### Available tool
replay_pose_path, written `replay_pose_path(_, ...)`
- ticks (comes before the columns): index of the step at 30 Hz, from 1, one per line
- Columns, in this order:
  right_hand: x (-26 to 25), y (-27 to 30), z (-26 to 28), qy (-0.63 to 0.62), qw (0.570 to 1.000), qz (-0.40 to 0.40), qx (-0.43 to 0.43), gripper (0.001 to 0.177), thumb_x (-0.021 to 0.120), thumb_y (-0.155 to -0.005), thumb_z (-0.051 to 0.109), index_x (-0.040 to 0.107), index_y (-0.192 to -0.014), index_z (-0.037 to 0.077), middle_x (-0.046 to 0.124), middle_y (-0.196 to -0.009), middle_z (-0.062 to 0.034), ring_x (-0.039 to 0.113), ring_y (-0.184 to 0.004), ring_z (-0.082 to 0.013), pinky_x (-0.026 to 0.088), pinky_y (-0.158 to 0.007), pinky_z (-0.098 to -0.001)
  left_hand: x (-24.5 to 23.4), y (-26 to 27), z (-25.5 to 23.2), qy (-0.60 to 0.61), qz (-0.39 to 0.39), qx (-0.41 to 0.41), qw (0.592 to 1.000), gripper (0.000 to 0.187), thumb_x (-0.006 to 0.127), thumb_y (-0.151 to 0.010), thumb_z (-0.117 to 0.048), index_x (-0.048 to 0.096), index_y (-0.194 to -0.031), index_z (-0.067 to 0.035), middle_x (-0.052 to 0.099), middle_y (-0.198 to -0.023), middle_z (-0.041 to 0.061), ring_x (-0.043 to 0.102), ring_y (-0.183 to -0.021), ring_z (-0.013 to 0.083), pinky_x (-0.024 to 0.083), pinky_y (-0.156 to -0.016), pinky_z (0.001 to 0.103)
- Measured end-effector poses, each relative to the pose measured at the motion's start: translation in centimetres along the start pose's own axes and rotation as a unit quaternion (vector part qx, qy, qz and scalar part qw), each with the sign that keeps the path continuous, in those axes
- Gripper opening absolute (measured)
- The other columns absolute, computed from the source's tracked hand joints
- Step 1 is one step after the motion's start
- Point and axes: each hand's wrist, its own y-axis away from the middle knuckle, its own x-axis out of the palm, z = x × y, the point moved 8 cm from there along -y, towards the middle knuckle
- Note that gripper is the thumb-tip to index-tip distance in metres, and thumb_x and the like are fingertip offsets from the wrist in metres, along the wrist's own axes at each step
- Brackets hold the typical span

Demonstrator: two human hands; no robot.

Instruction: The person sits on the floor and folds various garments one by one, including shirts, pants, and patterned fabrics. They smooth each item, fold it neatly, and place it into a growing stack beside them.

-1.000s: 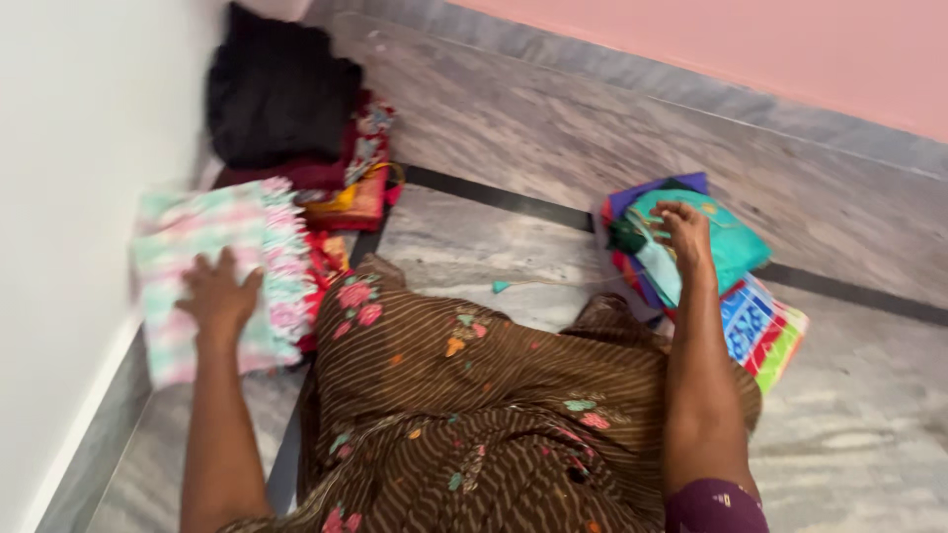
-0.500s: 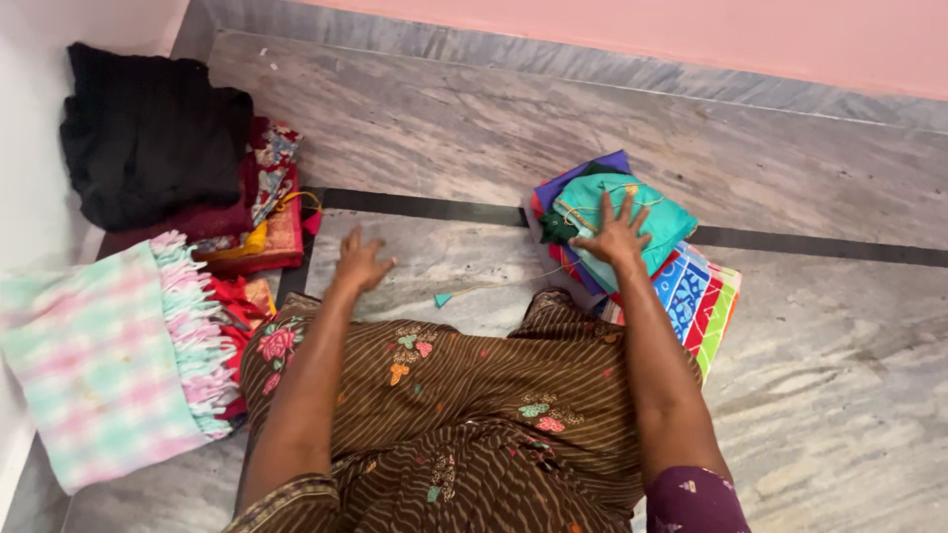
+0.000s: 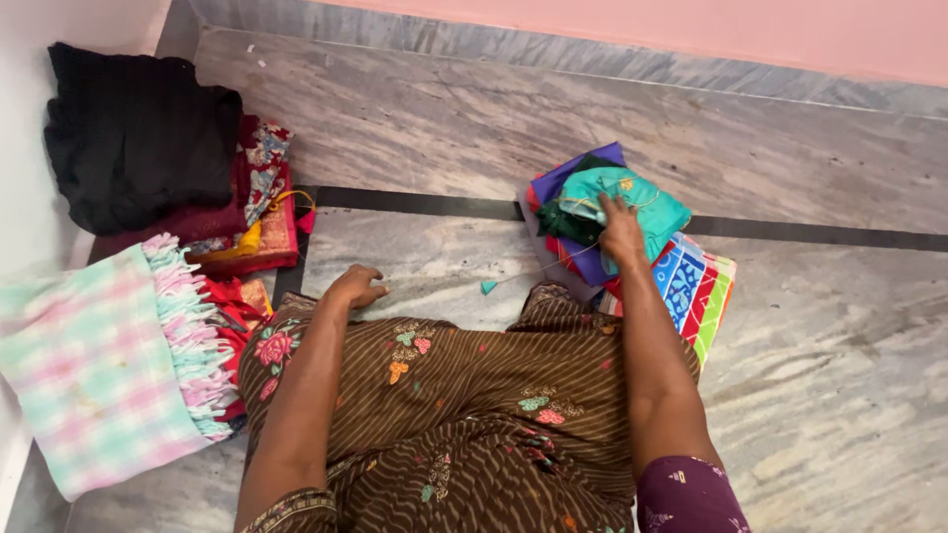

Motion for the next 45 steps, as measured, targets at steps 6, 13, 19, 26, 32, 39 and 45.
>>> replay_pose_path(6, -5.1, 0.8, -5.4, -0.176, 0.967, -0.113, 0.148, 0.066, 0.049, -0.082, -0.005, 0.068, -0.14, 0.022, 0.072, -0.11, -0.0238, 0.07, -0.099, -0.0359, 0.053, -0.09, -0.0423, -0.1, 1.2, 0.9, 0.001, 0.012, -0.033, 0.999, 0.059, 0.073, -0.087, -0.047, 0.065, -0.138, -0.016, 0.063, -0.138, 0.021, 0.06, -0.129, 0.0374, 0.049, -0.108, 0.046)
replay_pose_path(13, -14.3, 3.3, -2.0, -0.319, 0.915, -0.233, 0.085, 0.064, 0.048, -0.078, -0.007, 0.072, -0.133, 0.016, 0.075, -0.122, -0.0125, 0.071, -0.109, -0.018, 0.052, -0.095, -0.0301, 0.1, 1.1, 1.6, -0.008, -0.009, -0.026, 1.0, 0.057, 0.072, -0.088, -0.048, 0.067, -0.135, -0.017, 0.061, -0.138, 0.021, 0.058, -0.13, 0.0373, 0.048, -0.108, 0.046)
replay_pose_path(19, -19.8, 4.8, 8.6, -0.455, 0.879, -0.143, -0.025, 0.059, 0.046, -0.087, -0.012, 0.065, -0.139, 0.007, 0.07, -0.132, -0.0123, 0.065, -0.122, -0.0214, 0.049, -0.107, -0.0309, -0.7, 0.8, 0.6, 0.012, -0.086, 0.005, 0.996, 0.055, 0.074, -0.088, -0.043, 0.068, -0.134, -0.015, 0.058, -0.142, 0.021, 0.054, -0.134, 0.0363, 0.044, -0.112, 0.044)
replay_pose_path(26, -22.9, 7.3, 21.9, -0.46, 0.869, -0.041, -0.179, 0.068, 0.04, -0.078, -0.015, 0.058, -0.143, -0.001, 0.065, -0.141, -0.0162, 0.059, -0.135, -0.0232, 0.043, -0.116, -0.0323, -2.9, 3.3, -4.8, 0.129, -0.182, 0.119, 0.967, 0.076, 0.084, -0.079, -0.036, 0.052, -0.144, -0.011, 0.048, -0.149, 0.021, 0.044, -0.138, 0.0359, 0.036, -0.114, 0.045)
replay_pose_path(32, -20.6, 7.5, 31.5, -0.569, 0.786, 0.084, -0.225, 0.065, 0.042, -0.083, -0.014, 0.053, -0.146, -0.003, 0.063, -0.145, -0.0185, 0.059, -0.135, -0.0225, 0.045, -0.115, -0.0327, -3.3, 4.7, -7.0, 0.378, -0.162, 0.206, 0.888, 0.058, 0.07, -0.095, -0.029, 0.053, -0.146, -0.008, 0.06, -0.147, 0.012, 0.057, -0.134, 0.0285, 0.046, -0.111, 0.043)
replay_pose_path(39, -15.8, 5.7, 33.1, -0.641, 0.726, 0.165, -0.185, 0.058, 0.047, -0.091, -0.01, 0.054, -0.148, -0.003, 0.066, -0.135, -0.0165, 0.063, -0.123, -0.0214, 0.05, -0.108, -0.0331, -4.0, 4.5, -2.9, 0.786, -0.082, 0.104, 0.604, 0.047, 0.062, -0.097, -0.026, 0.057, -0.14, -0.01, 0.068, -0.127, 0.011, 0.069, -0.105, 0.0235, 0.057, -0.082, 0.042)
replay_pose_path(45, -3.4, -0.2, 24.1, -0.524, 0.838, 0.148, -0.03, 0.056, 0.061, -0.089, -0.001, 0.053, -0.144, 0.005, 0.063, -0.134, -0.0146, 0.061, -0.119, -0.0233, 0.049, -0.103, -0.0356, -4.6, 3.6, -2.8, 0.781, -0.088, 0.115, 0.608, 0.035, 0.066, -0.095, -0.012, 0.063, -0.13, -0.008, 0.074, -0.115, 0.008, 0.075, -0.092, 0.0189, 0.064, -0.076, 0.035)
